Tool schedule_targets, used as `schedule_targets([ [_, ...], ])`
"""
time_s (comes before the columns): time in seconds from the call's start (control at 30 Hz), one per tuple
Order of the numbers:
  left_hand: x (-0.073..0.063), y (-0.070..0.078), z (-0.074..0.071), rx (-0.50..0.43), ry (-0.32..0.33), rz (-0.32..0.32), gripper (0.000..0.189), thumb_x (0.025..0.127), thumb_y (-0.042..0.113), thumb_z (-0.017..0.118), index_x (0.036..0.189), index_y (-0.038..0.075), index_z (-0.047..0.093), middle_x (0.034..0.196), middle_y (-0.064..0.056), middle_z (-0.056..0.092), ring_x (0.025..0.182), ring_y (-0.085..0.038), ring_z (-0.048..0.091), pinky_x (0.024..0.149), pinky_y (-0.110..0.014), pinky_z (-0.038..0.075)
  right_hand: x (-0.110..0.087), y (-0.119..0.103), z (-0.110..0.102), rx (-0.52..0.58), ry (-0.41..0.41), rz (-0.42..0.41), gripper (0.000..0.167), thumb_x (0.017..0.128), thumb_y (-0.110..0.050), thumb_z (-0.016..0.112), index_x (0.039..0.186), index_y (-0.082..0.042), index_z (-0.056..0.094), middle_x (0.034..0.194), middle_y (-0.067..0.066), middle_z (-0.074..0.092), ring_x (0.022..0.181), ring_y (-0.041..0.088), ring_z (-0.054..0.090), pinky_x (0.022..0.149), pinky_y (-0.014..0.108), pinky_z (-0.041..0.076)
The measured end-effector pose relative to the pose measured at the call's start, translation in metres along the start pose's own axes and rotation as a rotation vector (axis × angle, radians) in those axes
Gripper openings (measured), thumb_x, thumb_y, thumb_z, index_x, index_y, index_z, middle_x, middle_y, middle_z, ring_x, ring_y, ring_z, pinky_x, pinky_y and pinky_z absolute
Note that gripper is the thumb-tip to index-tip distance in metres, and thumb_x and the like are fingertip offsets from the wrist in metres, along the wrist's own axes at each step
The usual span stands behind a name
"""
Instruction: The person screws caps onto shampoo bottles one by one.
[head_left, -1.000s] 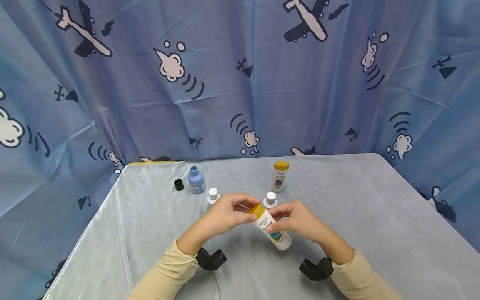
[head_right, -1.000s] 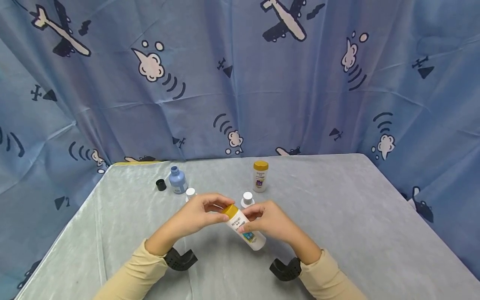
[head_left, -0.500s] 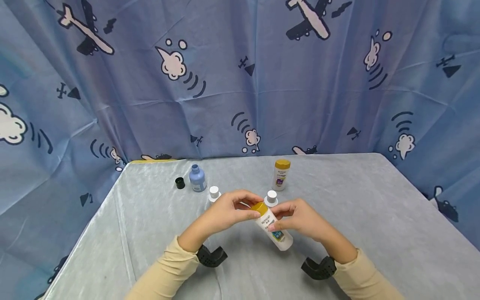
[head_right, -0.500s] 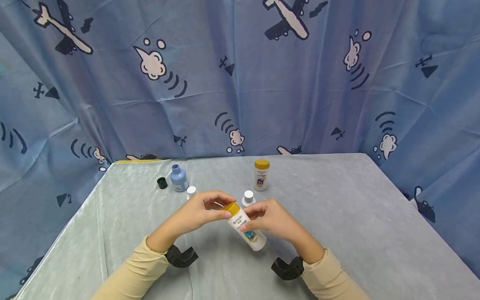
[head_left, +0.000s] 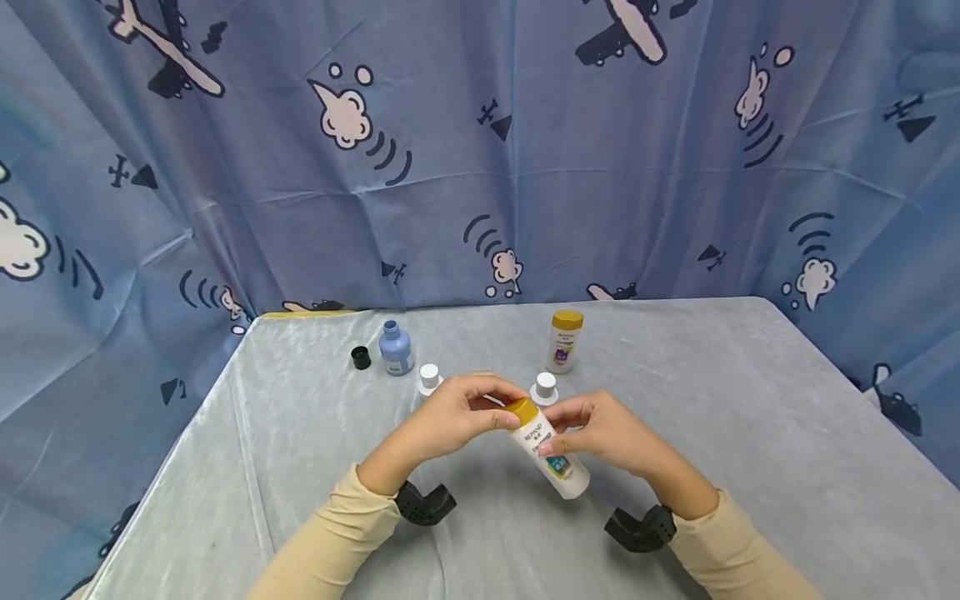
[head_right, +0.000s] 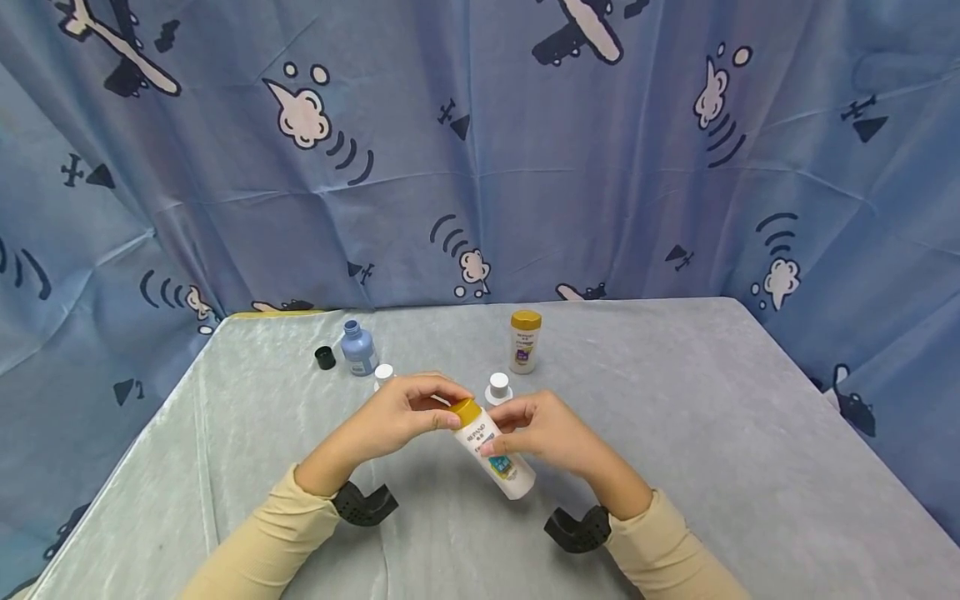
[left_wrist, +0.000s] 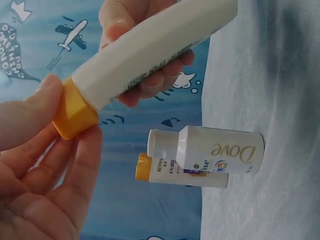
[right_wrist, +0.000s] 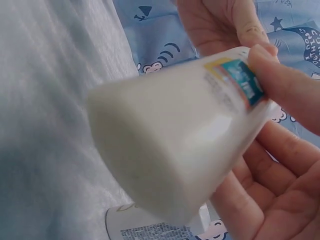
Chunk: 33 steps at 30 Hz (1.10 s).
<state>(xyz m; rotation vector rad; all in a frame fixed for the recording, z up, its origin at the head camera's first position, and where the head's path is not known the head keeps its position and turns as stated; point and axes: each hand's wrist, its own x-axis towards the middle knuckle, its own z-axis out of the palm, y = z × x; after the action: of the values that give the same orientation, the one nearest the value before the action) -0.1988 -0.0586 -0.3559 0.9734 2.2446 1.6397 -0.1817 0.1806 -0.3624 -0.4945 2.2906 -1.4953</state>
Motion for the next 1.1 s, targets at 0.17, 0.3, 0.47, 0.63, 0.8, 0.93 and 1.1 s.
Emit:
schedule_targets([
  [0.17, -0.0011, 0.0008, -0.0009, -0.015, -0.001, 0.025, 0.028, 0.089, 0.005, 0.072, 0.117, -0.002, 0.07, 0.115, -0.019, 0.069, 0.104, -0.017, 0.066, 0.088, -0.026, 0.058, 0.0006, 0.0003, -0.0011, 0.002, -0.021, -0.025, 0.037, 0.082, -0.016, 0.081, 0.111, 0.005, 0.072, 0.099, 0.014, 0.075, 0.086, 0.012, 0.068, 0.077, 0.03, 0.057],
  [0.3, -0.0007, 0.0021, -0.0015, -0.064, 0.059, -0.069, 0.033, 0.089, 0.009, 0.073, 0.121, 0.001, 0.069, 0.12, -0.017, 0.069, 0.1, -0.016, 0.069, 0.087, -0.026, 0.058, 0.0, -0.0018, 0.0008, -0.008, 0.05, -0.034, 0.036, 0.08, -0.016, 0.082, 0.109, 0.004, 0.072, 0.095, 0.012, 0.074, 0.084, 0.011, 0.067, 0.074, 0.029, 0.057],
  [0.47, 0.0, 0.004, -0.0024, -0.062, 0.146, -0.185, 0.036, 0.087, 0.015, 0.077, 0.121, 0.006, 0.07, 0.117, -0.013, 0.072, 0.094, -0.011, 0.068, 0.083, -0.024, 0.057, -0.0018, -0.007, 0.0047, -0.001, 0.144, -0.024, 0.037, 0.079, -0.016, 0.083, 0.109, 0.003, 0.072, 0.097, 0.014, 0.074, 0.082, 0.017, 0.071, 0.071, 0.029, 0.059],
  [0.63, 0.0005, 0.001, -0.003, 0.004, 0.063, -0.08, 0.032, 0.09, 0.01, 0.072, 0.12, 0.001, 0.069, 0.117, -0.015, 0.07, 0.101, -0.017, 0.066, 0.085, -0.024, 0.057, -0.0018, -0.0066, 0.0044, -0.023, 0.151, -0.024, 0.034, 0.078, -0.015, 0.084, 0.105, 0.002, 0.074, 0.092, 0.011, 0.074, 0.083, 0.015, 0.068, 0.07, 0.028, 0.057],
  [0.8, 0.001, -0.0011, -0.001, -0.005, 0.035, -0.002, 0.029, 0.091, 0.006, 0.069, 0.119, -0.003, 0.067, 0.117, -0.019, 0.069, 0.102, -0.02, 0.066, 0.086, -0.024, 0.057, -0.0014, -0.0045, 0.0016, -0.027, 0.117, -0.056, 0.033, 0.078, -0.013, 0.083, 0.104, 0.004, 0.073, 0.091, 0.012, 0.073, 0.082, 0.012, 0.067, 0.072, 0.027, 0.057],
  [0.93, 0.001, -0.0036, 0.0014, -0.016, 0.026, 0.039, 0.027, 0.092, 0.004, 0.068, 0.117, -0.005, 0.066, 0.116, -0.021, 0.068, 0.104, -0.022, 0.065, 0.088, -0.025, 0.057, -0.0023, -0.0045, 0.0002, -0.039, 0.094, -0.071, 0.034, 0.079, -0.013, 0.083, 0.105, 0.006, 0.073, 0.092, 0.015, 0.074, 0.082, 0.009, 0.067, 0.072, 0.027, 0.057],
  [1.1, -0.0002, -0.0055, 0.0017, -0.025, 0.003, 0.073, 0.027, 0.093, 0.002, 0.066, 0.119, -0.006, 0.064, 0.119, -0.022, 0.065, 0.107, -0.025, 0.066, 0.091, -0.026, 0.057, -0.0027, -0.0034, 0.0005, -0.028, 0.064, -0.087, 0.036, 0.08, -0.013, 0.083, 0.106, 0.008, 0.072, 0.096, 0.019, 0.074, 0.083, 0.007, 0.067, 0.073, 0.027, 0.058],
])
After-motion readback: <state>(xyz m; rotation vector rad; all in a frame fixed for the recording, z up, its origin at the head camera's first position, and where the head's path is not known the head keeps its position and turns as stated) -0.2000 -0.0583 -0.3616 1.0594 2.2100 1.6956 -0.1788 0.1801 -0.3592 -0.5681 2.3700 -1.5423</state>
